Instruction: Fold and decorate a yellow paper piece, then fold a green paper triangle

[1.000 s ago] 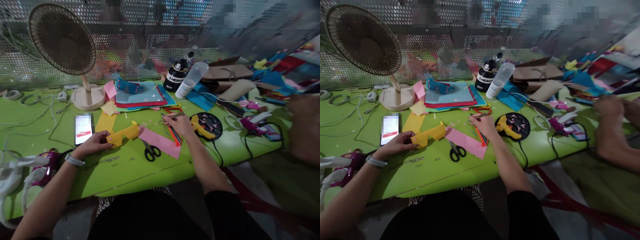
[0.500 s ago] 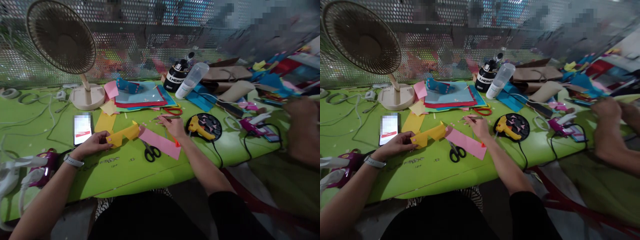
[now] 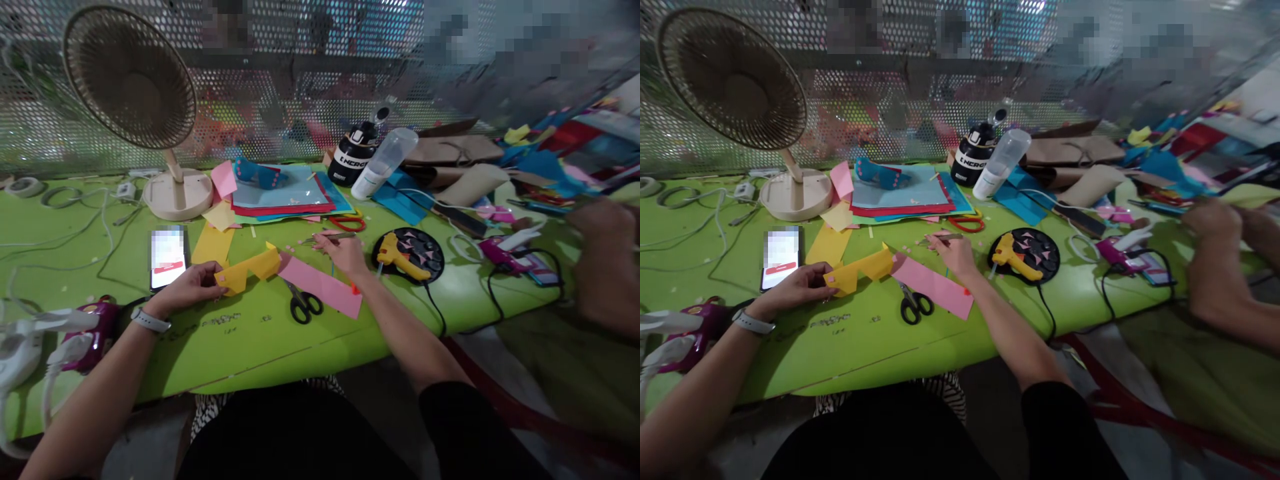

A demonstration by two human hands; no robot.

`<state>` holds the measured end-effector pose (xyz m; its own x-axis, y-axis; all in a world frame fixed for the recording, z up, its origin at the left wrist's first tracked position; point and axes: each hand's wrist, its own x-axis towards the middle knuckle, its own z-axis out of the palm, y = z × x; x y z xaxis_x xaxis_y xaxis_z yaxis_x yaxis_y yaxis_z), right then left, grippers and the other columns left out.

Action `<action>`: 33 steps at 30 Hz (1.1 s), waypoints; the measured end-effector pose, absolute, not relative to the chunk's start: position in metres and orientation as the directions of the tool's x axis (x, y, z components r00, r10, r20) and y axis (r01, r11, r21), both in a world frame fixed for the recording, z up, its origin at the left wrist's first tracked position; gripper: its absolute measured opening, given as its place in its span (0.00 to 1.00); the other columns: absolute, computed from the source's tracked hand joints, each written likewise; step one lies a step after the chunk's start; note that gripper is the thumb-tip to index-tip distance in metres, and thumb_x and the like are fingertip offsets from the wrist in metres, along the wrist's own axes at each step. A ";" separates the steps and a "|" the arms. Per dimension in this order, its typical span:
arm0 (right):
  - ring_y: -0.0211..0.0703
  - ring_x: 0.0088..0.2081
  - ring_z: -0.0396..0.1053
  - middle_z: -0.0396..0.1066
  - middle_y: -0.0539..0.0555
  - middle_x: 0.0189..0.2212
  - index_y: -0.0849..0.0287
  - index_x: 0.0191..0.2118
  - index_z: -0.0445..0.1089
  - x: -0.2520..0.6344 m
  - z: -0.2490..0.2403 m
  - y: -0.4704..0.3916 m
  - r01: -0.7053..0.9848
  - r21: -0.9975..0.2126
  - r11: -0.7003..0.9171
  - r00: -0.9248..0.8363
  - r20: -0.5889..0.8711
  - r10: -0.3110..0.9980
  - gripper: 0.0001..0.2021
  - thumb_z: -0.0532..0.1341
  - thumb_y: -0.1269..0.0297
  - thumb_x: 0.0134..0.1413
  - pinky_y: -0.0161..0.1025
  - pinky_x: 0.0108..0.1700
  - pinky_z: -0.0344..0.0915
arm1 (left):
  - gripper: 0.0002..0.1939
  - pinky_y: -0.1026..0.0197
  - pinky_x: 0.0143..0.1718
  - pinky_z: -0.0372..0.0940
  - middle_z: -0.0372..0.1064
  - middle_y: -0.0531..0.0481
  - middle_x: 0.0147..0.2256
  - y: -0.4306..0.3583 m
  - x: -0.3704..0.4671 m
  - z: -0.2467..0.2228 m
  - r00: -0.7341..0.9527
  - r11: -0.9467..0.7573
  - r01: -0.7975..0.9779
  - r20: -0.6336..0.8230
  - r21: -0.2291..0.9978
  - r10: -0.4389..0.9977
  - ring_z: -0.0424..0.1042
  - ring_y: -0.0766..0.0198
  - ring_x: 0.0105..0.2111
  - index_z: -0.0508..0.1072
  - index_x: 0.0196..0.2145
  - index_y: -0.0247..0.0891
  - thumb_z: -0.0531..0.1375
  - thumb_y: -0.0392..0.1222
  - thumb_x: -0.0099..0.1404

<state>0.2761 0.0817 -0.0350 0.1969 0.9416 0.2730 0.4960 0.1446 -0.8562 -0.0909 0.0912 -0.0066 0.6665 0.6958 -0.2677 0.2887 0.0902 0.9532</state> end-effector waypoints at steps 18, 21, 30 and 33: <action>0.52 0.32 0.78 0.79 0.59 0.29 0.60 0.37 0.75 0.271 -0.037 0.083 0.478 -0.869 0.129 0.213 0.258 0.942 0.24 0.61 0.41 0.52 0.44 0.32 0.76 | 0.16 0.67 0.26 0.61 0.67 0.54 0.29 0.088 -0.088 -0.002 0.650 0.084 0.289 -0.260 0.954 0.714 0.68 0.70 0.26 0.64 0.33 0.36 0.67 0.44 0.56; 0.52 0.33 0.78 0.79 0.58 0.29 0.60 0.37 0.75 0.271 -0.040 0.085 0.444 -0.888 0.120 0.228 0.241 0.944 0.24 0.61 0.40 0.51 0.44 0.34 0.76 | 0.17 0.66 0.27 0.62 0.68 0.54 0.29 0.087 -0.088 -0.001 0.650 0.079 0.291 -0.258 0.954 0.715 0.68 0.69 0.26 0.64 0.33 0.36 0.68 0.45 0.55; 0.51 0.31 0.78 0.79 0.58 0.28 0.58 0.35 0.75 0.264 -0.038 0.083 0.581 -0.791 0.193 0.191 0.363 0.912 0.21 0.59 0.44 0.55 0.42 0.33 0.74 | 0.16 0.67 0.26 0.61 0.67 0.55 0.27 0.088 -0.088 -0.003 0.653 0.061 0.296 -0.249 0.953 0.715 0.67 0.69 0.25 0.65 0.33 0.36 0.67 0.44 0.56; 0.50 0.31 0.78 0.79 0.58 0.29 0.59 0.36 0.75 0.263 -0.039 0.083 0.569 -0.801 0.185 0.211 0.360 0.909 0.22 0.58 0.43 0.56 0.42 0.33 0.74 | 0.16 0.67 0.26 0.61 0.67 0.55 0.27 0.088 -0.088 -0.003 0.657 0.069 0.290 -0.251 0.954 0.710 0.67 0.70 0.25 0.64 0.33 0.36 0.67 0.44 0.56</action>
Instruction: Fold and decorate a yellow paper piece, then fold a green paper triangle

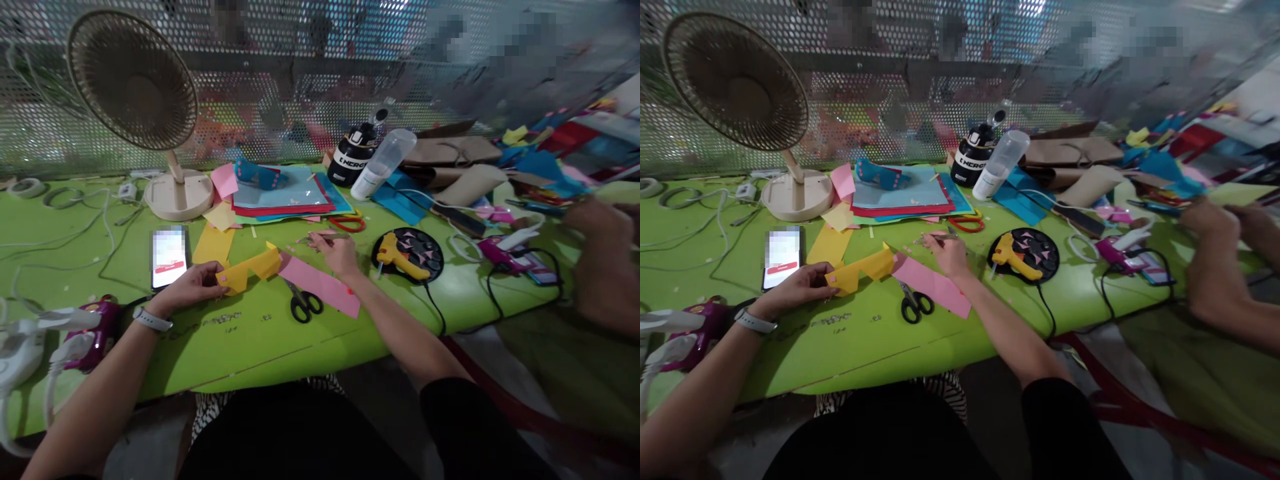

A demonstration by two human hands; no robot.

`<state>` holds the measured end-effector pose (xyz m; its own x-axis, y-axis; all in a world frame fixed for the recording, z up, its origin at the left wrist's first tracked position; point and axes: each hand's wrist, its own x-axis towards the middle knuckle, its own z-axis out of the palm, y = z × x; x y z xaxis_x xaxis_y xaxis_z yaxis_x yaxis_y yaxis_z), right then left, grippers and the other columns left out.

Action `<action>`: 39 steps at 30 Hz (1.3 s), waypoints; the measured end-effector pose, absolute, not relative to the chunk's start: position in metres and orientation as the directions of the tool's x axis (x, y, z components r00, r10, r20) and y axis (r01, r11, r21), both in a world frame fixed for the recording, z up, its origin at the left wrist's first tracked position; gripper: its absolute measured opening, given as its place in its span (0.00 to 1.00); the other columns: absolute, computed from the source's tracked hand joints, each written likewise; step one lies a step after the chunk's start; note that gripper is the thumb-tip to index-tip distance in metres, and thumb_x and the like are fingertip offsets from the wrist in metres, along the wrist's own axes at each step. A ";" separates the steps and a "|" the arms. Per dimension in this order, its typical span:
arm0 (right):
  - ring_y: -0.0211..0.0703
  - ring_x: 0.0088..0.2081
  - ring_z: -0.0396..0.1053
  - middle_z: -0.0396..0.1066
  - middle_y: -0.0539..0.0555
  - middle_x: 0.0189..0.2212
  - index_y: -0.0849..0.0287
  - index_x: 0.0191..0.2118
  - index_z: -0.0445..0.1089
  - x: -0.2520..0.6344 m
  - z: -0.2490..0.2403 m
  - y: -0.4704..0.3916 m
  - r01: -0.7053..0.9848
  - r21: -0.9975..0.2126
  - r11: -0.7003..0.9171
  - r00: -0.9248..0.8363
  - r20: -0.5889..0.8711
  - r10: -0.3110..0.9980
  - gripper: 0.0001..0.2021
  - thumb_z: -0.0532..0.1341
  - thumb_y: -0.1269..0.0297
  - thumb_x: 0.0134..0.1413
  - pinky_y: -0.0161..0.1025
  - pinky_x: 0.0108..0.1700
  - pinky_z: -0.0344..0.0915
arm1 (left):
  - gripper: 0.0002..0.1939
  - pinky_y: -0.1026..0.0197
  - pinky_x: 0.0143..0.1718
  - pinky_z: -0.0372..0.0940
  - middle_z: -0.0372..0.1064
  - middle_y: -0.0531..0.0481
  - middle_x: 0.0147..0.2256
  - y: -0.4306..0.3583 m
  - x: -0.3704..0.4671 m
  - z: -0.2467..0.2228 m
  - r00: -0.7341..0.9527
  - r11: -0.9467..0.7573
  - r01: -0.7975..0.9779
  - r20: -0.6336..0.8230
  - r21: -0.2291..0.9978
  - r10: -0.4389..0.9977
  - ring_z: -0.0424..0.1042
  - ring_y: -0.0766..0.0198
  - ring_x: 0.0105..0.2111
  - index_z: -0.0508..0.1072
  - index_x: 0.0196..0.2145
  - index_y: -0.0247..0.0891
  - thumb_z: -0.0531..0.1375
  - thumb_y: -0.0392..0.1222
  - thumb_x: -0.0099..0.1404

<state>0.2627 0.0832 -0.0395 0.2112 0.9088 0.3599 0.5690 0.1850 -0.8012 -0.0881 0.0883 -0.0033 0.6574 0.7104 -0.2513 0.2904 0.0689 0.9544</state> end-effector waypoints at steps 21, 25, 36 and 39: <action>0.49 0.32 0.78 0.79 0.57 0.30 0.59 0.36 0.76 0.262 -0.040 0.079 0.588 -0.777 0.223 0.183 0.396 0.900 0.22 0.57 0.43 0.57 0.42 0.32 0.75 | 0.17 0.66 0.27 0.61 0.66 0.56 0.28 0.089 -0.088 -0.004 0.658 0.066 0.312 -0.265 0.948 0.705 0.67 0.69 0.26 0.64 0.34 0.37 0.67 0.46 0.56; 0.50 0.33 0.78 0.79 0.55 0.30 0.56 0.36 0.76 0.261 -0.042 0.077 0.624 -0.749 0.222 0.156 0.398 0.904 0.20 0.57 0.45 0.58 0.43 0.34 0.75 | 0.16 0.66 0.26 0.61 0.66 0.55 0.28 0.089 -0.088 -0.005 0.660 0.078 0.300 -0.265 0.951 0.703 0.67 0.70 0.26 0.64 0.33 0.36 0.68 0.45 0.56; 0.49 0.30 0.78 0.79 0.57 0.29 0.59 0.35 0.75 0.263 -0.038 0.075 0.472 -0.848 0.241 0.221 0.379 0.899 0.19 0.61 0.46 0.55 0.45 0.33 0.77 | 0.15 0.66 0.27 0.64 0.70 0.52 0.30 0.089 -0.088 -0.007 0.661 0.092 0.269 -0.253 0.959 0.706 0.69 0.70 0.27 0.66 0.35 0.35 0.67 0.42 0.57; 0.48 0.30 0.78 0.79 0.55 0.28 0.59 0.35 0.74 0.254 -0.025 0.064 0.307 -0.908 0.285 0.228 0.361 0.904 0.15 0.64 0.50 0.54 0.43 0.33 0.77 | 0.14 0.66 0.27 0.64 0.70 0.51 0.29 0.087 -0.087 -0.006 0.662 0.128 0.225 -0.248 0.966 0.708 0.69 0.71 0.25 0.66 0.34 0.34 0.68 0.41 0.57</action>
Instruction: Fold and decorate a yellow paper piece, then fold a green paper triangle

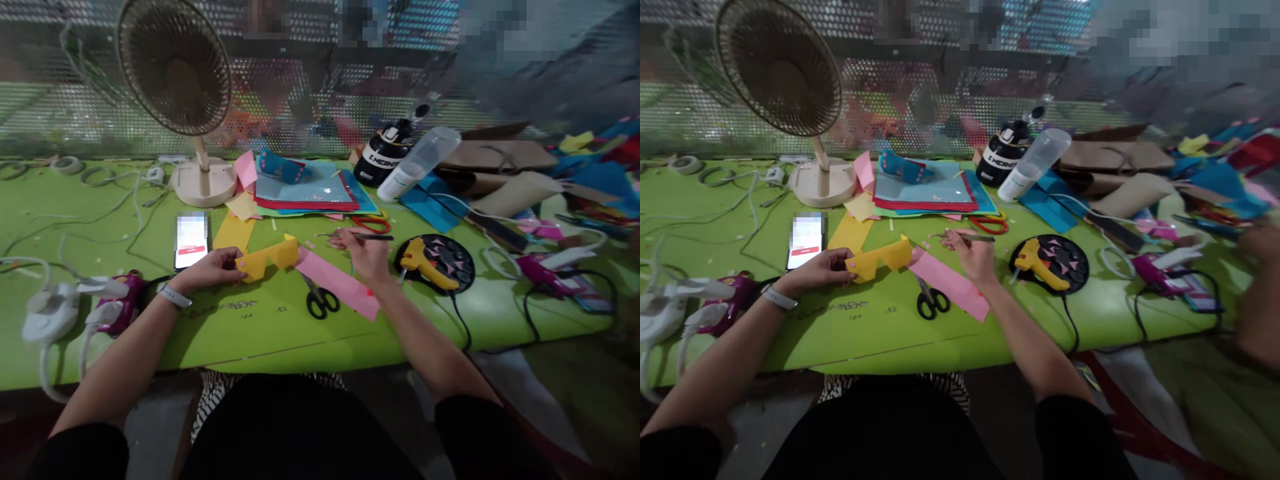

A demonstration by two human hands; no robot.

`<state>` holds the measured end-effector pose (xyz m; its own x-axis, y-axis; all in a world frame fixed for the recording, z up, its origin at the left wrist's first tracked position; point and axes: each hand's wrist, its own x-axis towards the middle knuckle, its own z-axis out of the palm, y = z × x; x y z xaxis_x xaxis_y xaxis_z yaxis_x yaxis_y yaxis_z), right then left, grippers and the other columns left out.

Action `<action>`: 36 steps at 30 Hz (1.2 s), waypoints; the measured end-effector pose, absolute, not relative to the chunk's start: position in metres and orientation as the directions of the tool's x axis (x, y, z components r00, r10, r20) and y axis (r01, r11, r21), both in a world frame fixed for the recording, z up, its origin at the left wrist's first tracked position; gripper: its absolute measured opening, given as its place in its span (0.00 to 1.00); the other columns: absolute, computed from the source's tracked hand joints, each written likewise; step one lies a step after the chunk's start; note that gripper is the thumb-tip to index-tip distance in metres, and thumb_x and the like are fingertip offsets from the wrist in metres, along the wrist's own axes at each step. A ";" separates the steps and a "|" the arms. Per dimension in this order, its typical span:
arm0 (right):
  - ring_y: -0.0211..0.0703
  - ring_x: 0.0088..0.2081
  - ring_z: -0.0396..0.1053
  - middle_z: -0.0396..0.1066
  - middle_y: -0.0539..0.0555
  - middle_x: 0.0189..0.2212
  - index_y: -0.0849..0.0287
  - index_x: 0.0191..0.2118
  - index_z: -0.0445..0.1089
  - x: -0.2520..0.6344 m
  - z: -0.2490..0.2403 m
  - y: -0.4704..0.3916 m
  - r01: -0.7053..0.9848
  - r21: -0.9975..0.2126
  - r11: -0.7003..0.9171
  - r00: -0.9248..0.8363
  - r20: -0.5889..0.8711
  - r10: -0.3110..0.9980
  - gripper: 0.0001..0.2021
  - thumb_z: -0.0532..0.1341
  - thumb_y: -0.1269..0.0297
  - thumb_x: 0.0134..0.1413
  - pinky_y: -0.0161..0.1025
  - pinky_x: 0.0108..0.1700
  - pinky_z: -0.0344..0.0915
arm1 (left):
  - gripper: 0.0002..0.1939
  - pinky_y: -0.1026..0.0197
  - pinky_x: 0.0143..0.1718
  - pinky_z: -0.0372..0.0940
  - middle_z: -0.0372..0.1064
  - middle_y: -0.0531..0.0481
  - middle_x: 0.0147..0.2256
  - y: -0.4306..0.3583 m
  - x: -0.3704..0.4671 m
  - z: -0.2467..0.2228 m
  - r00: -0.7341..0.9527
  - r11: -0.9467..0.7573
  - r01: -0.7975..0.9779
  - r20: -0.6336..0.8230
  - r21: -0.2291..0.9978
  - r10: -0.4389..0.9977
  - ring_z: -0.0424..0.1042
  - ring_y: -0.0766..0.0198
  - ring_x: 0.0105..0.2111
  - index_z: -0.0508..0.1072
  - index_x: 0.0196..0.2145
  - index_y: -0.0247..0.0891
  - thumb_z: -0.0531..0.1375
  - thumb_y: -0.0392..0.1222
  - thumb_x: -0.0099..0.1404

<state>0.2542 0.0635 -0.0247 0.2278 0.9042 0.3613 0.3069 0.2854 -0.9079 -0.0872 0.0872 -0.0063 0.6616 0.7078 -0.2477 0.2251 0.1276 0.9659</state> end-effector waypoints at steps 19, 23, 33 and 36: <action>0.42 0.32 0.78 0.80 0.51 0.33 0.53 0.38 0.78 0.163 -0.007 0.019 0.211 -0.783 0.586 -0.320 0.511 0.798 0.05 0.64 0.63 0.57 0.40 0.34 0.76 | 0.13 0.65 0.28 0.66 0.74 0.49 0.25 0.080 -0.085 -0.014 0.705 0.262 0.157 -0.294 0.952 0.645 0.73 0.68 0.24 0.70 0.33 0.31 0.68 0.39 0.56; 0.43 0.33 0.78 0.80 0.51 0.34 0.54 0.39 0.78 0.161 -0.007 0.017 0.239 -0.775 0.585 -0.352 0.492 0.796 0.06 0.64 0.63 0.57 0.39 0.35 0.76 | 0.14 0.63 0.31 0.68 0.75 0.47 0.28 0.080 -0.084 -0.014 0.709 0.286 0.139 -0.297 0.948 0.640 0.74 0.66 0.26 0.71 0.35 0.31 0.69 0.39 0.55; 0.44 0.34 0.78 0.80 0.51 0.35 0.52 0.40 0.78 0.158 -0.011 0.013 0.244 -0.805 0.541 -0.373 0.437 0.819 0.07 0.63 0.60 0.58 0.43 0.35 0.77 | 0.14 0.63 0.32 0.66 0.76 0.47 0.30 0.079 -0.083 -0.015 0.711 0.297 0.120 -0.291 0.947 0.640 0.74 0.67 0.29 0.73 0.35 0.31 0.70 0.37 0.52; 0.44 0.34 0.78 0.80 0.51 0.34 0.53 0.39 0.78 0.157 -0.007 0.011 0.264 -0.798 0.543 -0.392 0.425 0.816 0.07 0.63 0.61 0.58 0.42 0.35 0.77 | 0.15 0.63 0.32 0.66 0.76 0.48 0.30 0.078 -0.082 -0.013 0.706 0.311 0.107 -0.292 0.944 0.645 0.74 0.67 0.29 0.72 0.35 0.31 0.70 0.37 0.52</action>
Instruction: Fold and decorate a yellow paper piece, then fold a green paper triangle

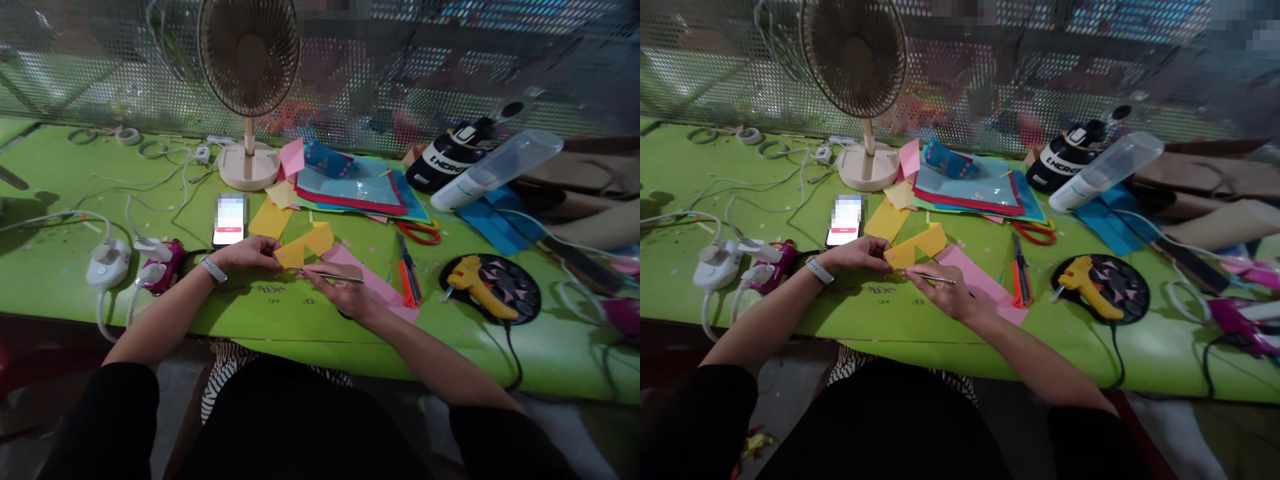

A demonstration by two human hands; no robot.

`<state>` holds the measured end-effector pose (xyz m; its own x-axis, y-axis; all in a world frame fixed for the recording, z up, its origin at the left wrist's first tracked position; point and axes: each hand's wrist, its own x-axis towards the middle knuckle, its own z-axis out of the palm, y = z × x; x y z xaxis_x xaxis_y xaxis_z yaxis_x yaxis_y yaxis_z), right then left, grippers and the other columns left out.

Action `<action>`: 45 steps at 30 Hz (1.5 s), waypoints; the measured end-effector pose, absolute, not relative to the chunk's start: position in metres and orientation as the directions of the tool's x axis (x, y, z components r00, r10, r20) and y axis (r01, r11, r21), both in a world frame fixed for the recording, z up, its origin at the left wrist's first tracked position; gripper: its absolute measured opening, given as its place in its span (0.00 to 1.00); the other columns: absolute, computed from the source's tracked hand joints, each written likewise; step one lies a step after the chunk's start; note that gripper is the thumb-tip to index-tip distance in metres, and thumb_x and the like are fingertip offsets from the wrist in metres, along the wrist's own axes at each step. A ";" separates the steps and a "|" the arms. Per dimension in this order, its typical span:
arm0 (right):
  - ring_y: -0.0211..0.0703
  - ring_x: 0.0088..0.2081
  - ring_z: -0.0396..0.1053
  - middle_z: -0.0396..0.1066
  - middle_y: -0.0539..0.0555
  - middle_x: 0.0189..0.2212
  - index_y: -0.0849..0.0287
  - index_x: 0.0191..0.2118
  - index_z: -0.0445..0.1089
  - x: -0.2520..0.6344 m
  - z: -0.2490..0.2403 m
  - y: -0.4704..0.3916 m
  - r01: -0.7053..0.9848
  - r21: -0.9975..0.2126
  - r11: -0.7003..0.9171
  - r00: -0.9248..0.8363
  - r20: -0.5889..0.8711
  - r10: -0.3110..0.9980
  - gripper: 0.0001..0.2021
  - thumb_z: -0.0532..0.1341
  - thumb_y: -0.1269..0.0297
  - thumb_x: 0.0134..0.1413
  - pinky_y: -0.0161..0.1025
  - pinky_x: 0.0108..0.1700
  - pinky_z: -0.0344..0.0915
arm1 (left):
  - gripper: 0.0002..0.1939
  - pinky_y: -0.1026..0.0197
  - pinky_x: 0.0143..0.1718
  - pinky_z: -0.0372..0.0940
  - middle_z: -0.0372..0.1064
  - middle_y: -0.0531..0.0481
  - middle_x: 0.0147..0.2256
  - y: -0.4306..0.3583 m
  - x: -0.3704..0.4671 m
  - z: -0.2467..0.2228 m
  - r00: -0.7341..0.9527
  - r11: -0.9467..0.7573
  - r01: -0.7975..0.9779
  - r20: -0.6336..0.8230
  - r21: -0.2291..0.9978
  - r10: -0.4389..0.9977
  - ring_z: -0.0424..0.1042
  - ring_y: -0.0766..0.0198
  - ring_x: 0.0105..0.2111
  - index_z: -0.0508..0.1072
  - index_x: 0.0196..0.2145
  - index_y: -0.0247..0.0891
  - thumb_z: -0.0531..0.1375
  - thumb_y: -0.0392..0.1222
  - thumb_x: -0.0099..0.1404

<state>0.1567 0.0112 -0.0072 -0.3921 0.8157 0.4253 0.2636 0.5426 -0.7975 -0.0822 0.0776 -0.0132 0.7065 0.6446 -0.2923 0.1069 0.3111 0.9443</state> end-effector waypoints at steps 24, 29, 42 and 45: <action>0.45 0.35 0.78 0.80 0.53 0.35 0.54 0.40 0.78 0.156 -0.007 0.011 0.257 -0.822 0.508 -0.380 0.398 0.835 0.08 0.63 0.61 0.57 0.43 0.36 0.77 | 0.14 0.63 0.36 0.67 0.76 0.48 0.33 0.079 -0.082 -0.019 0.732 0.303 0.087 -0.268 0.949 0.627 0.74 0.68 0.32 0.71 0.36 0.32 0.70 0.35 0.53; 0.43 0.33 0.78 0.80 0.52 0.34 0.55 0.38 0.77 0.156 -0.009 0.012 0.201 -0.879 0.431 -0.351 0.346 0.870 0.08 0.64 0.60 0.57 0.40 0.33 0.76 | 0.14 0.63 0.35 0.68 0.76 0.48 0.32 0.078 -0.082 -0.017 0.729 0.290 0.092 -0.262 0.953 0.633 0.74 0.67 0.32 0.71 0.35 0.33 0.70 0.35 0.53; 0.43 0.29 0.78 0.78 0.54 0.27 0.58 0.35 0.77 0.157 -0.010 0.022 0.097 -0.971 0.219 -0.280 0.184 0.942 0.13 0.65 0.53 0.54 0.37 0.25 0.76 | 0.12 0.64 0.34 0.66 0.75 0.50 0.33 0.080 -0.083 -0.020 0.725 0.287 0.095 -0.263 0.953 0.636 0.72 0.69 0.31 0.71 0.35 0.34 0.69 0.34 0.53; 0.43 0.29 0.78 0.79 0.54 0.28 0.59 0.36 0.77 0.164 -0.008 0.022 0.126 -0.966 0.224 -0.333 0.172 0.927 0.13 0.65 0.53 0.54 0.37 0.27 0.76 | 0.12 0.63 0.35 0.66 0.75 0.50 0.33 0.081 -0.083 -0.020 0.726 0.291 0.100 -0.270 0.951 0.633 0.73 0.68 0.31 0.71 0.35 0.34 0.69 0.34 0.54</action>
